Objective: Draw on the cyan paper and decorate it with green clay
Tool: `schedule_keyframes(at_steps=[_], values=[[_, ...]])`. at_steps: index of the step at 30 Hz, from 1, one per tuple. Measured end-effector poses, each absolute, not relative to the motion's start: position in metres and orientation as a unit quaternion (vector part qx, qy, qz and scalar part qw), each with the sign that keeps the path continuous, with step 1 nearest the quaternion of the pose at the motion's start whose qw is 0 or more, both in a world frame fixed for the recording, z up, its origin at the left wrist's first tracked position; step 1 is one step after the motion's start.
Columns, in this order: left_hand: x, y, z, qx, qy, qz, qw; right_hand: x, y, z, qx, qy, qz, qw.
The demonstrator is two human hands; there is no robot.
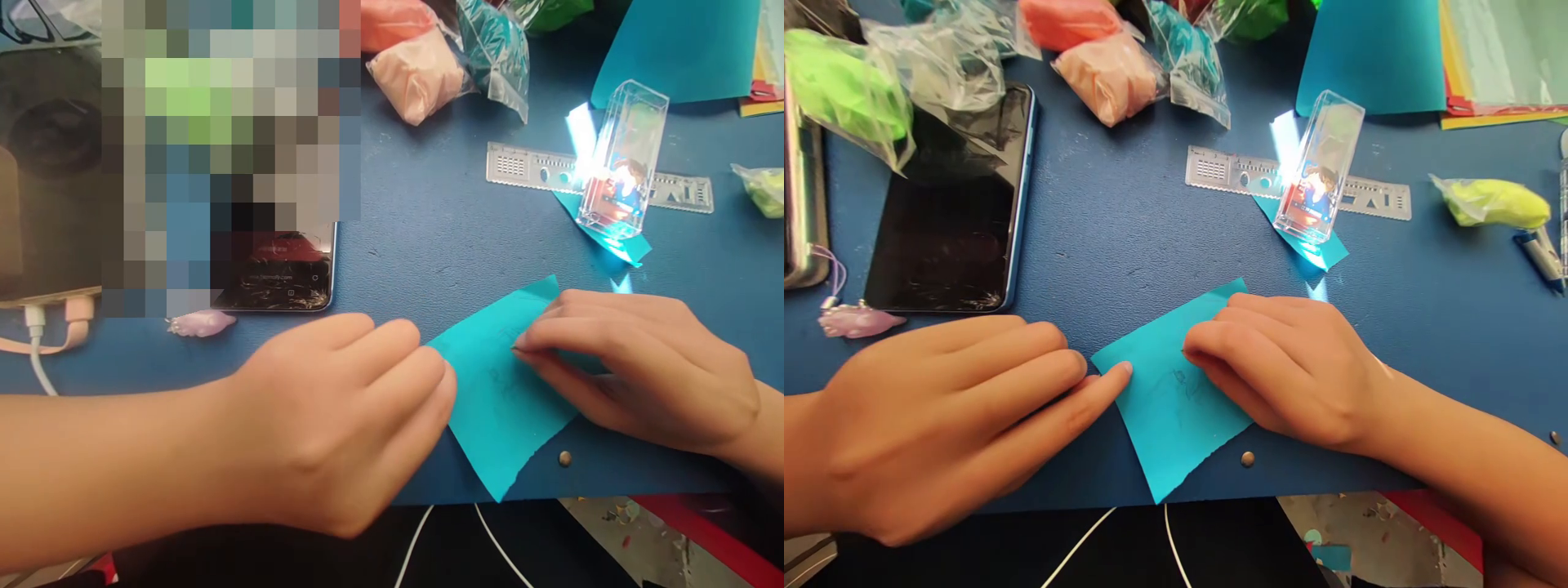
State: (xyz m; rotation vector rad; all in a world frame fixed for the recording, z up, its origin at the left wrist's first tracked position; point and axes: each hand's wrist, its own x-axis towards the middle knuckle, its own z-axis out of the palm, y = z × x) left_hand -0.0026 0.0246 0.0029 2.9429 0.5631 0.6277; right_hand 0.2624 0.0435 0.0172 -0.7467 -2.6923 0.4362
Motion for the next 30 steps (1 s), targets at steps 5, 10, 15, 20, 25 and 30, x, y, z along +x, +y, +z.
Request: schedule_keyframes(at_steps=[5,10,15,20,25,30], values=[[0.002,0.017,-0.005,0.956,0.180,0.224,0.063,0.260,0.041,0.015,-0.247,-0.944,0.158,0.150],[0.003,0.013,-0.008,0.949,0.187,0.237,0.091,0.257,0.040,0.014,-0.253,-0.940,0.178,0.146],[0.005,0.012,-0.007,0.945,0.205,0.234,0.099,0.255,0.040,0.016,-0.254,-0.942,0.172,0.136],[0.006,0.012,-0.006,0.947,0.204,0.231,0.089,0.256,0.039,0.016,-0.243,-0.946,0.168,0.137],[0.005,0.012,-0.006,0.949,0.207,0.224,0.076,0.259,0.035,0.016,-0.271,-0.940,0.172,0.118],[0.006,0.011,-0.006,0.945,0.211,0.231,0.094,0.259,0.032,0.019,-0.276,-0.935,0.177,0.133]])
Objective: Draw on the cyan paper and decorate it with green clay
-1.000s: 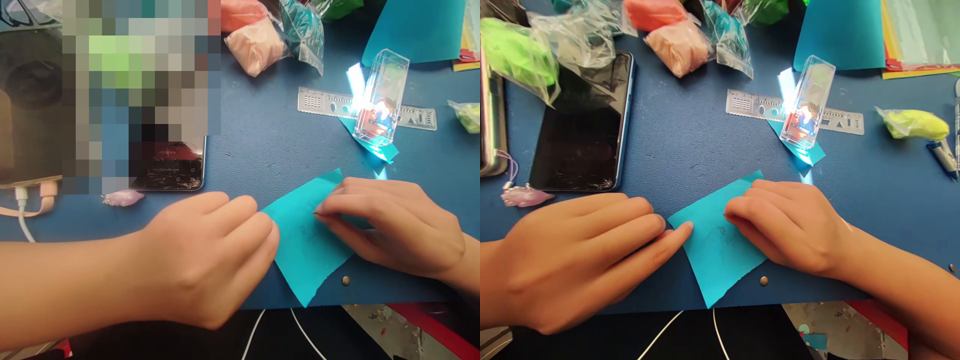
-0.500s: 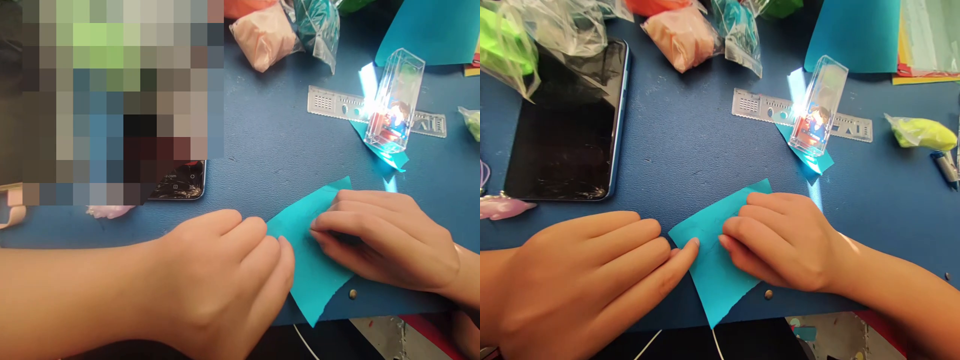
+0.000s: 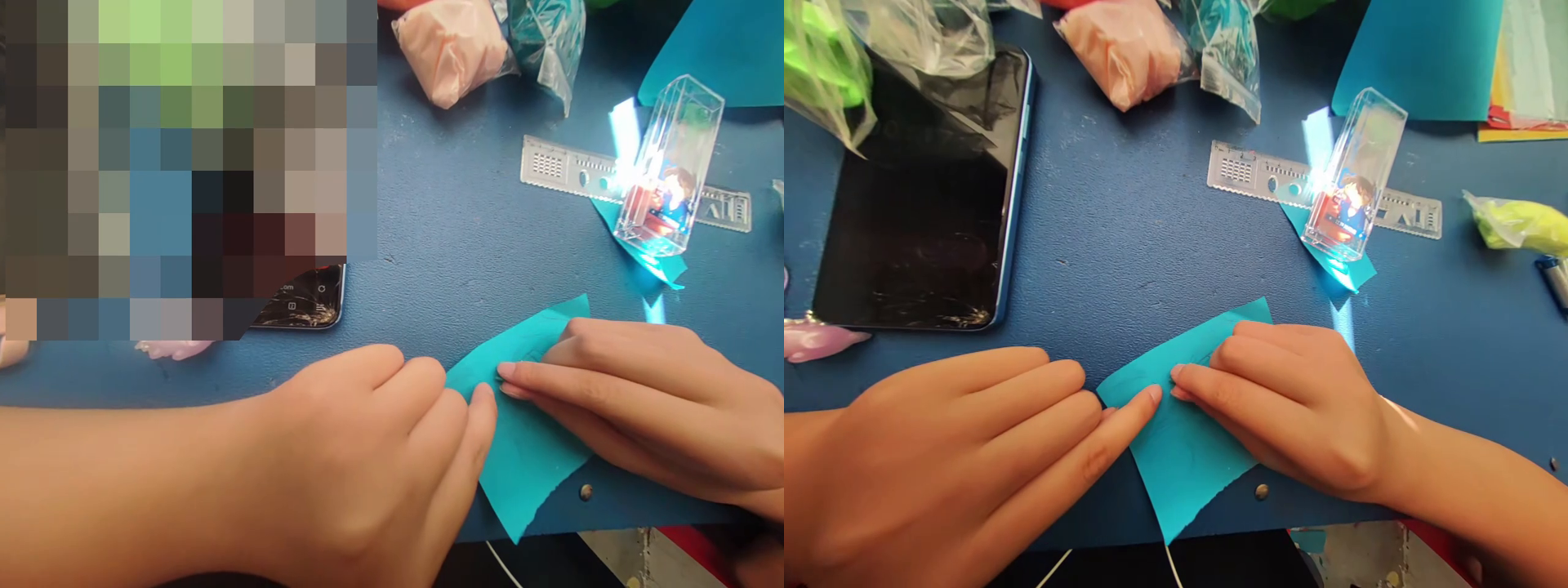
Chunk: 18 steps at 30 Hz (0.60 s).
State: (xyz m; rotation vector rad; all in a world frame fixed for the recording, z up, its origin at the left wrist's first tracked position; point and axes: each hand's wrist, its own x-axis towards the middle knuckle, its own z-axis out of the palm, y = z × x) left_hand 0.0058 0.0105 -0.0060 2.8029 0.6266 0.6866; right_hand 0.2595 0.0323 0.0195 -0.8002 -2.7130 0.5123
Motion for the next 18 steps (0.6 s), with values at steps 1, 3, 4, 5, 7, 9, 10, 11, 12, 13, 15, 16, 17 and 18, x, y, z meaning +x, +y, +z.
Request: schedule_keyframes(at_steps=[1,3,4,5,7,9,10,11,12,13,15,16,17,18], values=[[0.0059,0.0101,-0.0061,0.944,0.214,0.232,0.098,0.2597,0.0321,0.0199,-0.276,-0.935,0.181,0.129],[0.0063,0.0093,-0.0063,0.942,0.220,0.232,0.098,0.2605,0.0315,0.0207,-0.286,-0.933,0.185,0.117],[0.0066,0.0091,-0.0063,0.942,0.221,0.232,0.097,0.2610,0.0312,0.0210,-0.292,-0.932,0.184,0.115],[0.0069,0.0090,-0.0063,0.943,0.221,0.231,0.096,0.2614,0.0309,0.0213,-0.294,-0.931,0.181,0.117],[0.0077,0.0092,-0.0062,0.944,0.221,0.227,0.095,0.2618,0.0309,0.0217,-0.295,-0.932,0.175,0.119],[0.0082,0.0098,-0.0060,0.945,0.224,0.219,0.096,0.2611,0.0314,0.0218,-0.293,-0.934,0.171,0.112],[0.0083,0.0101,-0.0060,0.945,0.226,0.214,0.096,0.2602,0.0318,0.0220,-0.292,-0.935,0.172,0.105],[0.0081,0.0106,-0.0060,0.946,0.227,0.209,0.096,0.2590,0.0322,0.0223,-0.295,-0.935,0.169,0.102],[0.0078,0.0110,-0.0060,0.948,0.227,0.204,0.094,0.2577,0.0324,0.0228,-0.300,-0.934,0.163,0.103],[0.0074,0.0115,-0.0061,0.949,0.224,0.201,0.092,0.2563,0.0325,0.0235,-0.304,-0.933,0.158,0.108],[0.0063,0.0125,-0.0063,0.952,0.215,0.201,0.084,0.2541,0.0322,0.0251,-0.318,-0.929,0.147,0.117],[0.0057,0.0131,-0.0063,0.953,0.211,0.203,0.081,0.2536,0.0319,0.0257,-0.323,-0.928,0.142,0.120],[0.0052,0.0136,-0.0064,0.954,0.208,0.203,0.080,0.2535,0.0318,0.0260,-0.326,-0.927,0.137,0.124],[0.0047,0.0140,-0.0063,0.954,0.206,0.203,0.079,0.2537,0.0318,0.0260,-0.326,-0.927,0.134,0.124]])
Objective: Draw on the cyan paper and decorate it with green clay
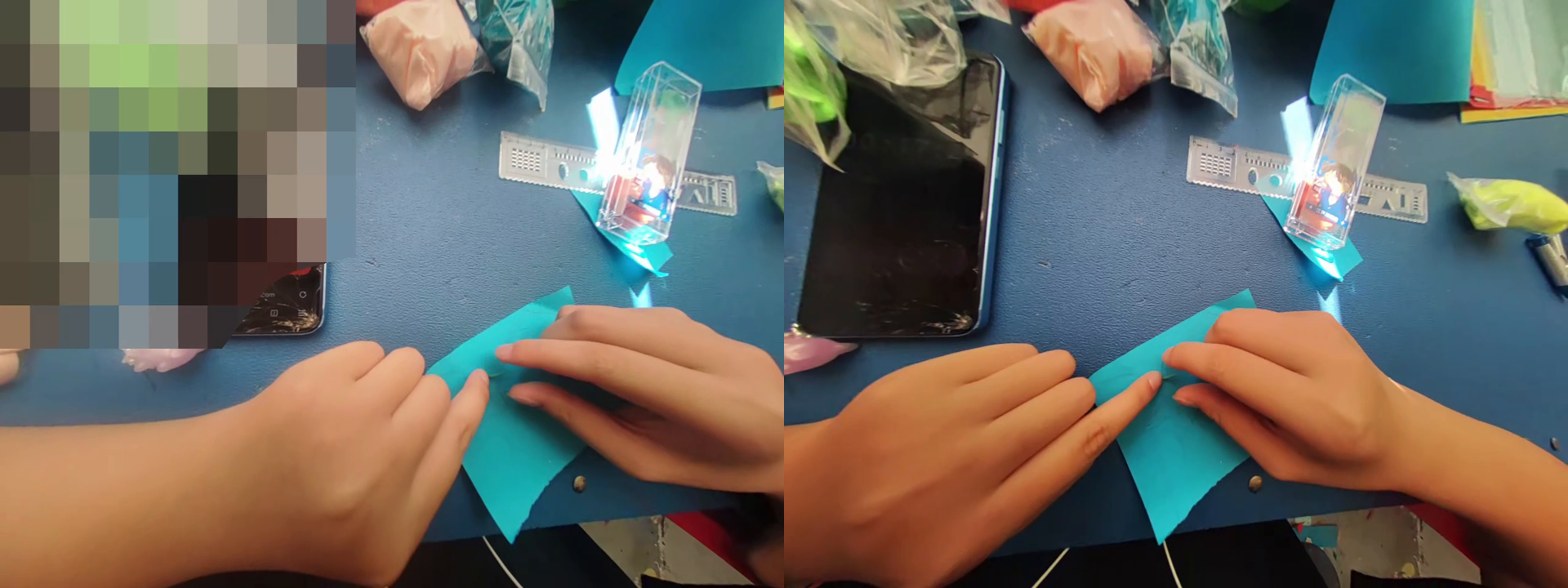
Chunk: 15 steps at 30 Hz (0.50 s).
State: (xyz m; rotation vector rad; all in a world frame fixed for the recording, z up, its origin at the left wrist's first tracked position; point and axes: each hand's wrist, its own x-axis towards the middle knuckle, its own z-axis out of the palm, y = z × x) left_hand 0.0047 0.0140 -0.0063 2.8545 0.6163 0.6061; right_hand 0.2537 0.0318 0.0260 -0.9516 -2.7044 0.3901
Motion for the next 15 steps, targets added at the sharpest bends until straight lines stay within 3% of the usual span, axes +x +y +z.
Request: schedule_keyframes(at_steps=[15], values=[[-0.002,0.020,0.004,0.973,0.182,0.122,0.067,0.258,0.038,0.020,-0.305,-0.932,0.153,0.123]])
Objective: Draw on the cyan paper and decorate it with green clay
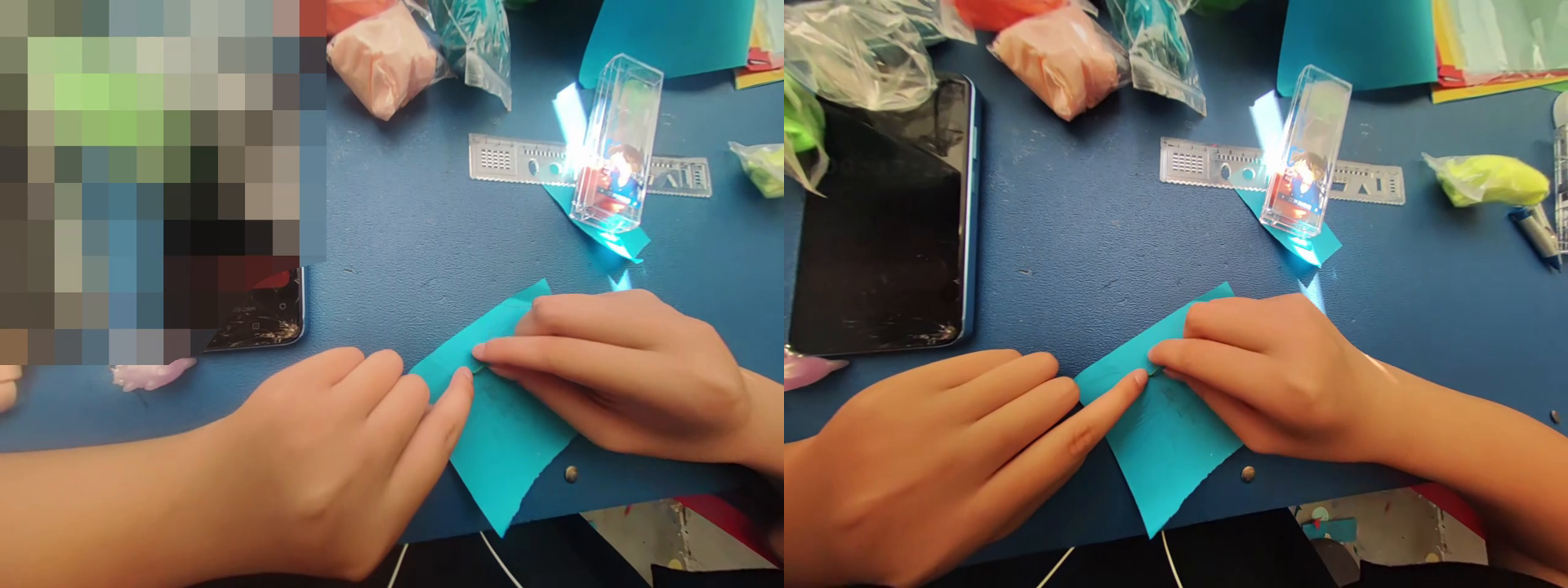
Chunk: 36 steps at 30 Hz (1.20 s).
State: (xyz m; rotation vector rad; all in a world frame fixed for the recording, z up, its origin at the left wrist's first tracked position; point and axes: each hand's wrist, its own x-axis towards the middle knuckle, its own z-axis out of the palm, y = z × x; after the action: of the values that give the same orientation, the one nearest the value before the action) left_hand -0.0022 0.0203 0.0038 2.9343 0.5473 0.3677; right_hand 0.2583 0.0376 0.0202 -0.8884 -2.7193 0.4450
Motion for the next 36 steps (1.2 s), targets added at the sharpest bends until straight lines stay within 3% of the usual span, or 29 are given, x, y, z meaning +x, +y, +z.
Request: schedule_keyframes(at_steps=[4,9,13,23,31,36], values=[[-0.003,0.023,0.007,0.976,0.175,0.108,0.070,0.265,0.032,0.030,-0.343,-0.920,0.122,0.144],[-0.004,0.025,0.008,0.981,0.155,0.093,0.067,0.269,0.018,0.029,-0.233,-0.962,0.102,0.097],[-0.004,0.028,0.008,0.981,0.147,0.106,0.063,0.258,0.006,0.016,-0.261,-0.953,0.073,0.136],[-0.003,0.019,0.001,0.973,0.181,0.130,0.054,0.253,-0.002,0.014,-0.312,-0.934,0.099,0.142],[-0.003,0.020,0.013,0.978,0.183,0.057,0.083,0.250,-0.002,0.016,-0.318,-0.930,0.125,0.134],[-0.001,0.018,0.005,0.971,0.199,0.116,0.063,0.252,-0.003,0.018,-0.324,-0.926,0.140,0.131]])
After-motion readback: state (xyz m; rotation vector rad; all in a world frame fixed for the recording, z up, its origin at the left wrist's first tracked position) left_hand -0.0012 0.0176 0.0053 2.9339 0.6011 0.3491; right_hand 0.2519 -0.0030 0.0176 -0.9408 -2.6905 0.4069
